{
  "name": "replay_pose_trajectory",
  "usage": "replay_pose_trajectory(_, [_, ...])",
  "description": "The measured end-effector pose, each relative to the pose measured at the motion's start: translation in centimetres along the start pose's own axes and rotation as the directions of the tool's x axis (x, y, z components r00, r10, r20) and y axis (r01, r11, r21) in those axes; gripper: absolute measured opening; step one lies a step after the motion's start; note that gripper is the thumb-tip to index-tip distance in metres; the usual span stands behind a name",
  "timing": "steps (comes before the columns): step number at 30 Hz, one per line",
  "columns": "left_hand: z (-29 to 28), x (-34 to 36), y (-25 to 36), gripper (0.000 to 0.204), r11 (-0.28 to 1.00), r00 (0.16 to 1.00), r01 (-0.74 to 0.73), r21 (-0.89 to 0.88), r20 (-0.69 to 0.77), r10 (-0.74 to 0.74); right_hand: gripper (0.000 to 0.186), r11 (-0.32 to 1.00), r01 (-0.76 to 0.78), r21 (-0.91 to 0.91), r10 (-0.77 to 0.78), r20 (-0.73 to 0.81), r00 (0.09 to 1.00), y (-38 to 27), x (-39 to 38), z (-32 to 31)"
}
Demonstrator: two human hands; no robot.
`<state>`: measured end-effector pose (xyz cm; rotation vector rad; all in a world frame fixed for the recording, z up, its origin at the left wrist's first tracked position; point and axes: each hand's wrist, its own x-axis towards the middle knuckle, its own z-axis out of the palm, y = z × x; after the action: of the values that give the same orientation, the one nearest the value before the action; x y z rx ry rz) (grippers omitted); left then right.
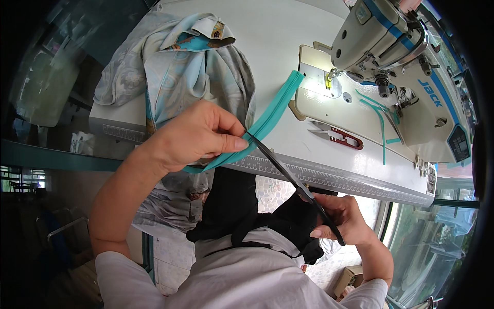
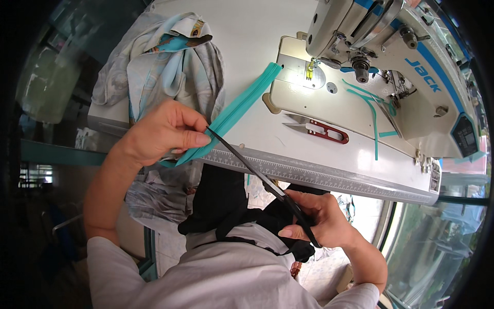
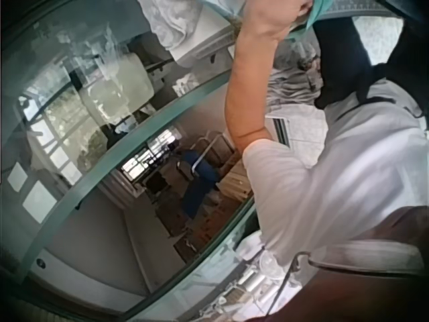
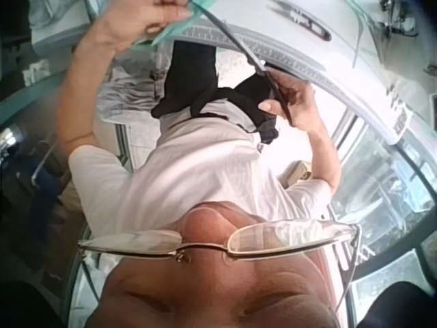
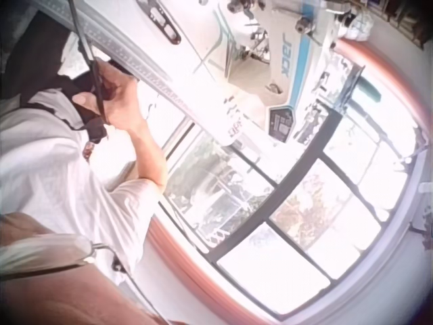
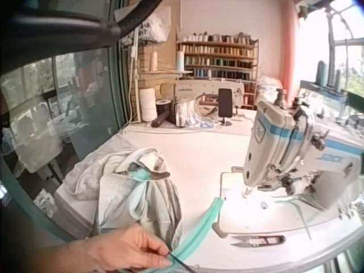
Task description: The person aligns a teal zipper with a light-colored patterned fabric, trims excess threads with a utility knife, and sews the zipper onto the fabric using a sewing machine. They then cut the excess zipper tape and thread with scissors.
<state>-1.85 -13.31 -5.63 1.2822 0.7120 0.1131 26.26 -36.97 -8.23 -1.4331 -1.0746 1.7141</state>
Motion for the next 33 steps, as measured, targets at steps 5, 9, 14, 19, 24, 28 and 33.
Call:
replay_pose_trajectory(5, [0.3,0.0,0.0,0.012,1.000,1.000,0.010,-0.003,-0.002,-0.010,0.076,1.000,0.006,-0.012,-0.005,0.007,1.000,0.7,-0.1,0.4])
replay_pose_trajectory(9, [0.8,0.0,0.2,0.012,0.999,1.000,0.028,0.022,-0.007,-0.028,0.075,0.998,0.011,-0.054,-0.010,0.003,1.000,0.9,-0.4,0.7])
replay_pose_trajectory(14, [1.0,0.1,0.1,0.012,0.995,0.999,0.037,0.091,0.015,-0.039,0.074,0.993,-0.002,-0.119,0.000,-0.014,1.000,0.9,-1.2,1.1])
replay_pose_trajectory(19, [1.5,0.3,0.1,0.013,0.991,0.999,0.027,0.133,0.023,-0.030,0.072,0.989,-0.003,-0.151,-0.002,-0.034,0.999,0.9,-2.0,1.5])
replay_pose_trajectory(24, [1.6,-0.6,0.1,0.013,0.979,0.995,0.043,0.200,-0.093,-0.025,0.070,0.997,-0.081,0.015,0.082,-0.109,0.991,0.3,-3.7,1.0])
replay_pose_trajectory(28, [-1.4,-1.8,-0.4,0.013,0.990,0.983,-0.111,0.084,-0.137,0.122,0.069,0.991,-0.036,0.127,0.085,-0.406,0.910,-1.2,-8.8,-0.3])
replay_pose_trajectory(33, [-11.9,-3.8,2.3,0.023,0.879,0.734,-0.475,-0.037,-0.568,0.372,0.060,0.994,0.106,-0.042,-0.106,-0.675,0.730,-3.3,-7.4,-5.2])
